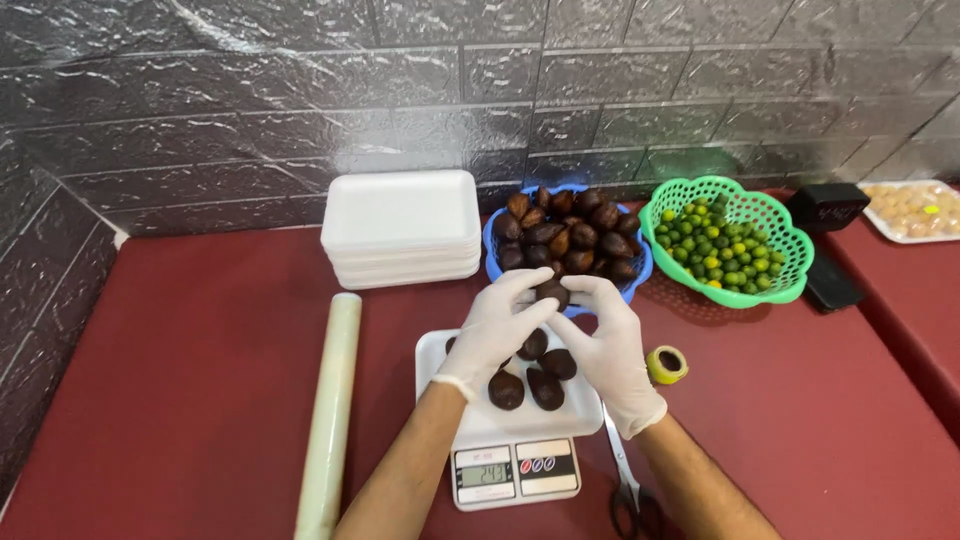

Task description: The person is weighing salak fruits by placing them one by one onto a foam tray on a digital scale until a target weight is reached.

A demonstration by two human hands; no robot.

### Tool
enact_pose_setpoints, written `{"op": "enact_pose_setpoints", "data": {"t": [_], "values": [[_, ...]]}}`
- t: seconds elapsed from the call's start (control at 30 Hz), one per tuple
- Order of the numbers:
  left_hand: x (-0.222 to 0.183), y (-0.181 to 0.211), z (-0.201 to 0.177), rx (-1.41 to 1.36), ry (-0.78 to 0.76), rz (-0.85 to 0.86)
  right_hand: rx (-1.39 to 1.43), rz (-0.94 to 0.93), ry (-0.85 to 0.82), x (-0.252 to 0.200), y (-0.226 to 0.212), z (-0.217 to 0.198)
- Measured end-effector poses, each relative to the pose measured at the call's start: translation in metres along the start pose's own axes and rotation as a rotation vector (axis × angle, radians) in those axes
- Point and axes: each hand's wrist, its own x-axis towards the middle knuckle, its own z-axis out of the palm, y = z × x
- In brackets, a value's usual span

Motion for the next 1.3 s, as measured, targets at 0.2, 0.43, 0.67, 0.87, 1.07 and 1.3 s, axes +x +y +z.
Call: {"op": "enact_pose_setpoints", "data": {"t": [0.2, 0.43, 0.67, 0.87, 1.07, 1.3], "values": [[-0.061, -0.01, -0.042, -0.051, 0.029, 0.018, -0.022, -0.248, -0.206, -0.03, -0.01, 0.02], [-0.107, -0.041, -0.066, 0.215, 0.117, -0.121, -0.296, -0.534, -0.206, -0.066, 0.006, 0.048], [-0.118, -0.065, -0.069, 0.613, -0.059, -0.067, -0.57, -0.702, -0.259, -0.09, 0.03, 0.065], [-0.118, -0.059, -0.063, 0.891, -0.195, -0.036, -0.636, -0.767, -0.322, -0.092, 0.039, 0.066], [-0.119, -0.058, -0.06, 0.927, -0.196, -0.015, -0.502, -0.74, -0.396, -0.084, 0.029, 0.06], [-0.124, -0.056, -0.059, 0.914, -0.148, -0.01, -0.354, -0.608, -0.488, -0.077, 0.028, 0.043]]}}
